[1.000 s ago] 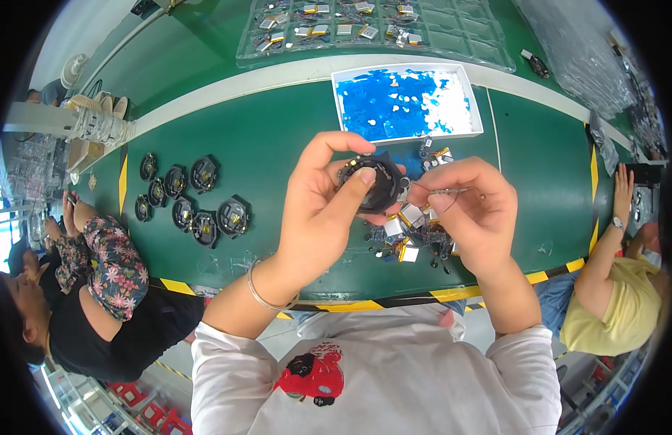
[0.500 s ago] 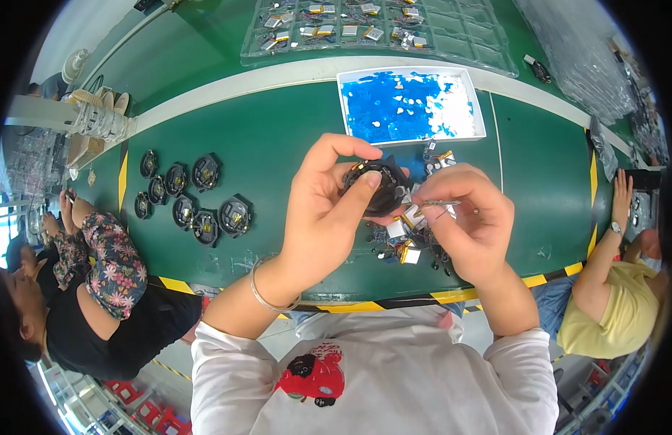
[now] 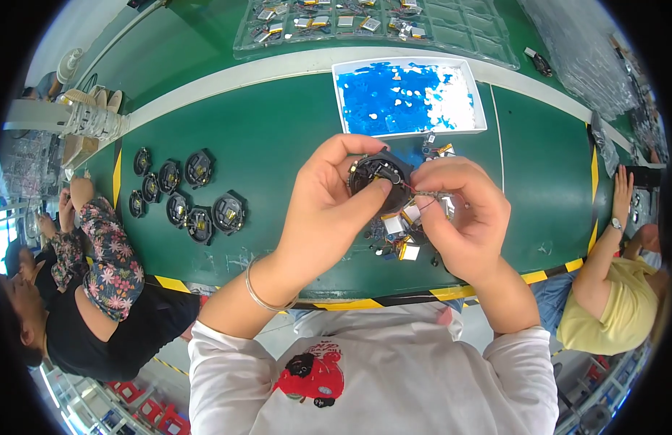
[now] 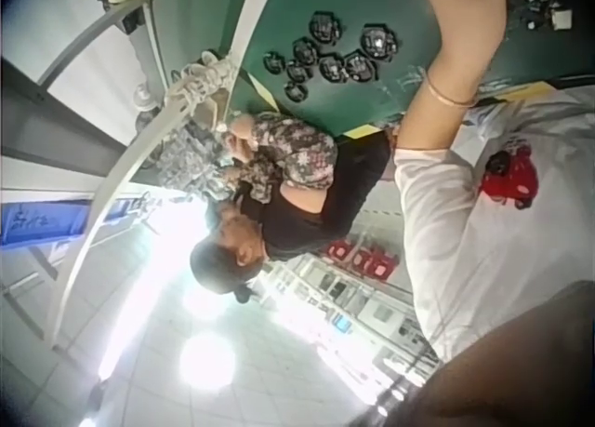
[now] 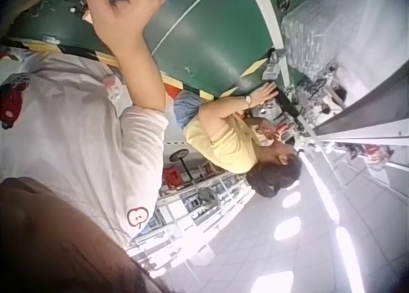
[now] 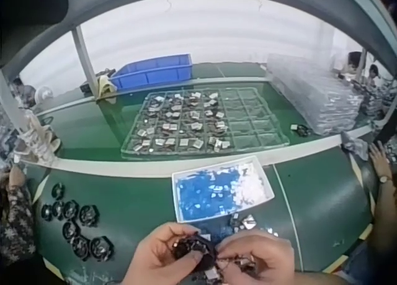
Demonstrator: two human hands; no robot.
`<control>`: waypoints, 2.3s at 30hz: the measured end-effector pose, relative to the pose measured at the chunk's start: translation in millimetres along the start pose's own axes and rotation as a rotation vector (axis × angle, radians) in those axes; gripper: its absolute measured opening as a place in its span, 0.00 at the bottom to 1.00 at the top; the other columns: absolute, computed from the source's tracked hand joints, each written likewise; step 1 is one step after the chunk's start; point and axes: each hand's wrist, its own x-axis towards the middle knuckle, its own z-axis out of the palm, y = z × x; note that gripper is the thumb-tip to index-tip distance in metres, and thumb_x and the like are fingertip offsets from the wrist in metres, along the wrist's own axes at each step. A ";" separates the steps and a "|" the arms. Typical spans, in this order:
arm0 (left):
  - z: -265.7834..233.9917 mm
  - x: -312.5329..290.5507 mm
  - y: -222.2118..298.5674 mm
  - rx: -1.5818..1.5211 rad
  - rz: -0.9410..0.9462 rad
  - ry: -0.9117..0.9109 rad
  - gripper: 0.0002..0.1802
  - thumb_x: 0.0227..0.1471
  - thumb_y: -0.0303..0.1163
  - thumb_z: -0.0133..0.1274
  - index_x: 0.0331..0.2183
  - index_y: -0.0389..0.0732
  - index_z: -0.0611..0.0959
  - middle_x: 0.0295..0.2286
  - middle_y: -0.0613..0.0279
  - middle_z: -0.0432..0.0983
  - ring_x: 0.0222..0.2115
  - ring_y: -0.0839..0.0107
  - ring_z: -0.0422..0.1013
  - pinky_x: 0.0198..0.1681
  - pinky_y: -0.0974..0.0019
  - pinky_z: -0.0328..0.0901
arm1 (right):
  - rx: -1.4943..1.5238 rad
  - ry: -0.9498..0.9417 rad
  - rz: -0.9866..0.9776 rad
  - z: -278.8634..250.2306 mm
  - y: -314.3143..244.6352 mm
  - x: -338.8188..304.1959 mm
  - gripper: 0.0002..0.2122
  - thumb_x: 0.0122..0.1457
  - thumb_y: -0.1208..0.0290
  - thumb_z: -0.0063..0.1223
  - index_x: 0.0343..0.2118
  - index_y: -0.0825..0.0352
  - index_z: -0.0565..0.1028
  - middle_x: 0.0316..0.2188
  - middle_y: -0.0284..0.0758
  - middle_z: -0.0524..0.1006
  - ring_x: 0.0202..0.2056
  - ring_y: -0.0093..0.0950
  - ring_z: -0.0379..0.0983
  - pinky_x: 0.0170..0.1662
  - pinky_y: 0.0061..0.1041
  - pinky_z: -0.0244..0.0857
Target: The person assembles internal components into smartwatch housings by hand, inserting lithium batteries, circuit boards, wiring, and connectors into each case.
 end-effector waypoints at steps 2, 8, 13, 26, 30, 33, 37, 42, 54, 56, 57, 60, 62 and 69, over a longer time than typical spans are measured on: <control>5.3 -0.7 0.7 0.199 0.145 0.043 0.14 0.48 0.16 0.46 0.40 0.34 0.71 0.32 0.58 0.74 0.31 0.73 0.74 0.34 0.70 0.71 | -0.033 -0.001 -0.040 0.4 0.7 -0.3 0.08 0.44 0.88 0.48 0.29 0.73 0.72 0.30 0.39 0.74 0.36 0.29 0.70 0.42 0.26 0.63; 0.9 -3.0 7.4 0.188 -0.016 -0.035 0.11 0.49 0.16 0.46 0.38 0.32 0.70 0.32 0.59 0.72 0.32 0.77 0.72 0.32 0.75 0.71 | -0.131 -0.017 -0.117 -1.1 0.6 -0.1 0.07 0.44 0.86 0.49 0.28 0.73 0.71 0.32 0.43 0.75 0.33 0.29 0.71 0.38 0.25 0.64; 4.3 -6.2 16.8 0.214 -0.070 -0.032 0.12 0.50 0.17 0.46 0.40 0.33 0.70 0.32 0.61 0.73 0.32 0.79 0.72 0.28 0.78 0.70 | -0.074 0.006 -0.134 -1.4 1.4 0.3 0.06 0.44 0.86 0.49 0.28 0.73 0.71 0.32 0.43 0.75 0.33 0.29 0.71 0.37 0.24 0.65; 5.0 -9.2 9.2 0.234 0.058 -0.037 0.12 0.49 0.16 0.48 0.38 0.29 0.77 0.31 0.62 0.75 0.33 0.80 0.70 0.36 0.76 0.68 | -0.351 0.016 -0.285 2.3 1.5 4.4 0.09 0.39 0.86 0.49 0.27 0.73 0.72 0.26 0.42 0.75 0.27 0.30 0.72 0.33 0.24 0.66; 4.5 -8.0 6.2 0.229 0.086 -0.050 0.12 0.48 0.16 0.48 0.39 0.30 0.76 0.31 0.62 0.75 0.30 0.80 0.70 0.32 0.77 0.67 | -0.446 0.026 -0.351 4.3 1.8 5.0 0.10 0.37 0.86 0.51 0.26 0.73 0.72 0.25 0.41 0.75 0.25 0.31 0.72 0.30 0.23 0.66; 3.0 -6.7 4.6 0.236 0.046 -0.049 0.10 0.49 0.17 0.49 0.37 0.30 0.77 0.29 0.63 0.75 0.27 0.82 0.70 0.28 0.78 0.66 | -0.527 0.044 -0.455 6.0 4.4 5.9 0.10 0.35 0.85 0.53 0.26 0.71 0.72 0.23 0.40 0.74 0.23 0.32 0.71 0.28 0.23 0.66; 3.9 -5.0 2.3 0.272 0.084 -0.017 0.07 0.49 0.17 0.49 0.34 0.30 0.77 0.28 0.63 0.74 0.25 0.82 0.69 0.26 0.78 0.66 | -0.557 0.028 -0.476 8.9 4.9 6.5 0.10 0.35 0.85 0.53 0.26 0.70 0.72 0.22 0.39 0.73 0.23 0.32 0.70 0.26 0.24 0.65; 1.5 -1.9 6.4 0.147 -0.038 -0.019 0.06 0.49 0.18 0.47 0.33 0.31 0.75 0.29 0.61 0.74 0.27 0.79 0.71 0.28 0.76 0.69 | -0.480 0.022 -0.390 7.7 4.0 6.2 0.10 0.36 0.86 0.53 0.25 0.70 0.72 0.22 0.38 0.73 0.23 0.31 0.69 0.26 0.24 0.64; -6.2 -0.6 10.5 0.097 -0.090 -0.118 0.03 0.47 0.17 0.45 0.27 0.32 0.73 0.31 0.57 0.74 0.29 0.75 0.73 0.32 0.73 0.69 | -0.217 0.011 -0.163 3.4 -1.5 5.6 0.07 0.40 0.85 0.54 0.26 0.69 0.74 0.23 0.35 0.74 0.23 0.25 0.69 0.26 0.21 0.61; -7.2 0.7 10.2 0.082 -0.104 -0.153 0.03 0.47 0.17 0.44 0.27 0.32 0.73 0.31 0.57 0.74 0.28 0.75 0.73 0.31 0.74 0.69 | -0.180 0.004 -0.127 2.9 -2.0 5.0 0.07 0.40 0.85 0.54 0.26 0.69 0.74 0.23 0.35 0.74 0.23 0.25 0.69 0.26 0.21 0.61; -7.1 0.7 10.3 0.084 -0.106 -0.154 0.03 0.47 0.17 0.44 0.27 0.32 0.73 0.31 0.57 0.74 0.28 0.75 0.73 0.31 0.74 0.69 | -0.179 0.007 -0.126 3.0 -2.1 4.8 0.07 0.40 0.85 0.54 0.26 0.69 0.74 0.23 0.35 0.74 0.23 0.25 0.69 0.26 0.21 0.61; -7.1 1.3 10.7 0.101 -0.136 -0.141 0.03 0.46 0.17 0.44 0.27 0.32 0.73 0.31 0.56 0.74 0.27 0.75 0.73 0.30 0.74 0.69 | -0.183 0.004 -0.119 2.0 -2.0 4.9 0.07 0.40 0.85 0.54 0.25 0.69 0.74 0.22 0.35 0.74 0.23 0.26 0.69 0.27 0.20 0.61; -9.3 2.2 9.0 0.098 -0.139 -0.147 0.03 0.46 0.17 0.44 0.26 0.32 0.73 0.30 0.57 0.74 0.26 0.74 0.73 0.30 0.73 0.69 | -0.166 -0.054 -0.116 -0.6 -0.7 4.8 0.08 0.43 0.84 0.54 0.29 0.70 0.73 0.25 0.35 0.74 0.24 0.24 0.69 0.29 0.20 0.62; -8.5 5.5 8.0 0.024 -0.191 -0.032 0.05 0.44 0.18 0.40 0.27 0.32 0.72 0.28 0.47 0.75 0.24 0.59 0.75 0.25 0.61 0.74 | 0.373 -0.175 0.407 -13.6 2.8 4.1 0.08 0.50 0.85 0.51 0.35 0.72 0.70 0.32 0.32 0.71 0.33 0.19 0.70 0.37 0.19 0.63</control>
